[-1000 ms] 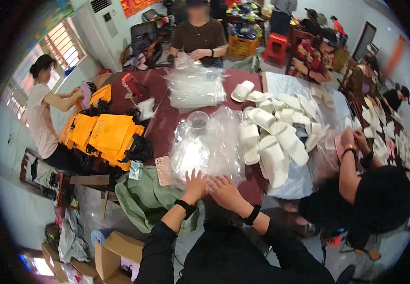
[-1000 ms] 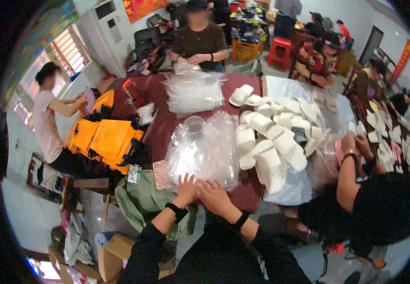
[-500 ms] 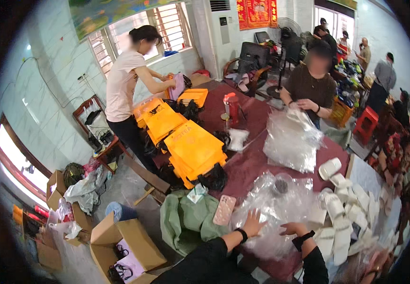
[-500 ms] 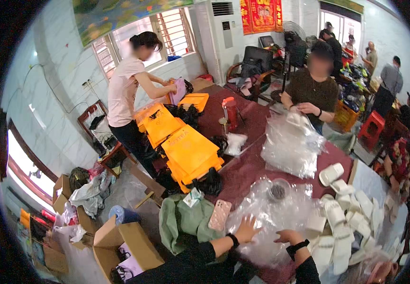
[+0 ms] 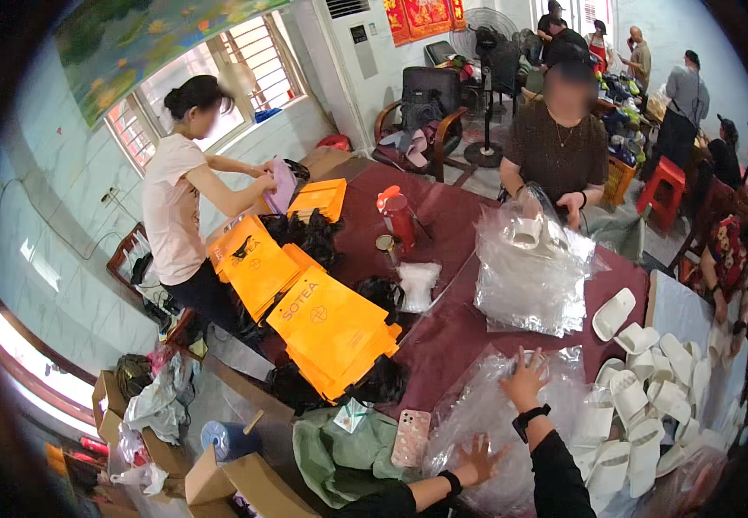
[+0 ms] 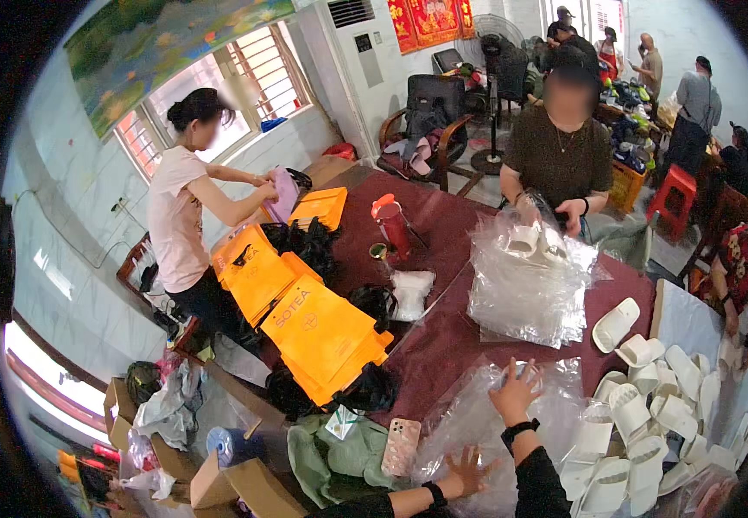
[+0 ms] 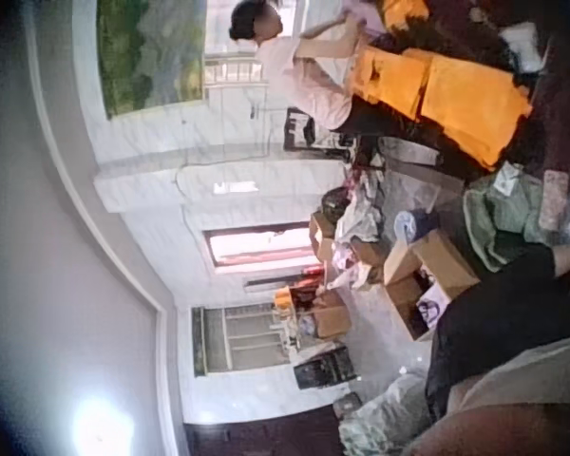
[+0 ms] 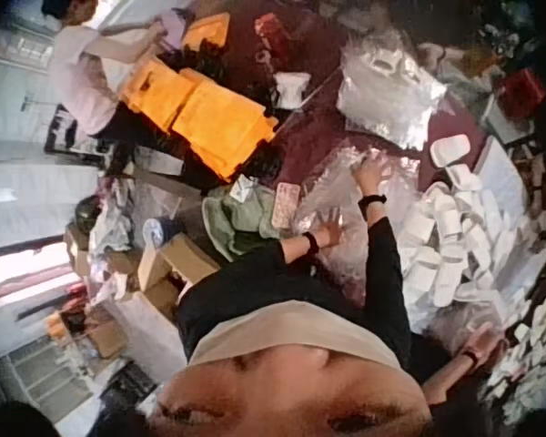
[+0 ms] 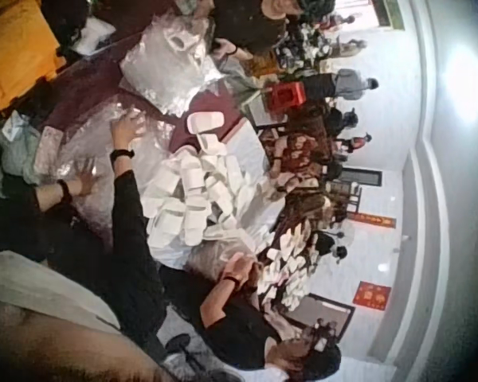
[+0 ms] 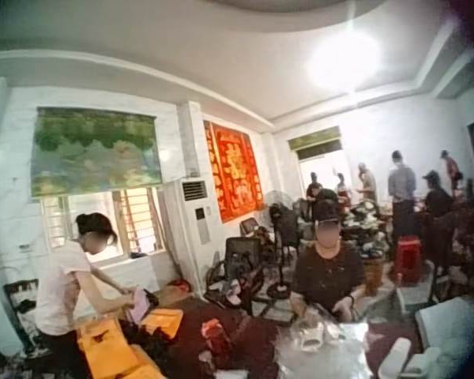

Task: Sorting and packing shoe components or slippers at a production table.

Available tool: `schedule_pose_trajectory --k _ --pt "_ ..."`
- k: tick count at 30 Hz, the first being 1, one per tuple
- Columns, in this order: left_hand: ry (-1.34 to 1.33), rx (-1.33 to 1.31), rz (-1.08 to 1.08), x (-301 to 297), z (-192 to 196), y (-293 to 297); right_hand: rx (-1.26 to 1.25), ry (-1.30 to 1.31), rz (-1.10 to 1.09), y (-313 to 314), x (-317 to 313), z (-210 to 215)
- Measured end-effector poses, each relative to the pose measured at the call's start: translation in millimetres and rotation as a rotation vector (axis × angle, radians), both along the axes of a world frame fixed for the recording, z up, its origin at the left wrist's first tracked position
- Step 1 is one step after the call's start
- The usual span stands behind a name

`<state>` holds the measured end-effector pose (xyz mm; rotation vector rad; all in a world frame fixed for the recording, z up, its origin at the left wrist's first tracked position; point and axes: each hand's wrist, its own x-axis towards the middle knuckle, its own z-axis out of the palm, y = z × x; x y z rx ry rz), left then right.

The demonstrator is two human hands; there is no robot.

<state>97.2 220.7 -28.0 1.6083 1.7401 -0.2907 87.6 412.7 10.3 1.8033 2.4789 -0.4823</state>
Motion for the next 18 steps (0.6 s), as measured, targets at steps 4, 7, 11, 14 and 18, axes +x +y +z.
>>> schedule_pose_trajectory --k 4,7,11,14,18 --pt "0.053 0.049 -0.024 -1.5 -0.7 -2.3 0.115 0.013 0.044 -0.6 8.5 -19.1" --pt "0.085 0.089 -0.026 -1.2 -1.8 -4.3 0.064 0.108 0.119 -1.2 13.9 -2.8" --pt "0.257 0.194 0.063 19.5 -33.8 -3.3 0.223 0.133 0.181 -18.9 1.3 24.8" --pt "0.342 0.113 -0.001 19.6 -7.9 7.2 0.196 0.132 0.219 -36.8 1.7 10.3" --pt "0.337 0.161 0.076 18.3 -33.3 1.9 0.159 0.114 0.28 -39.7 -1.3 -12.0"
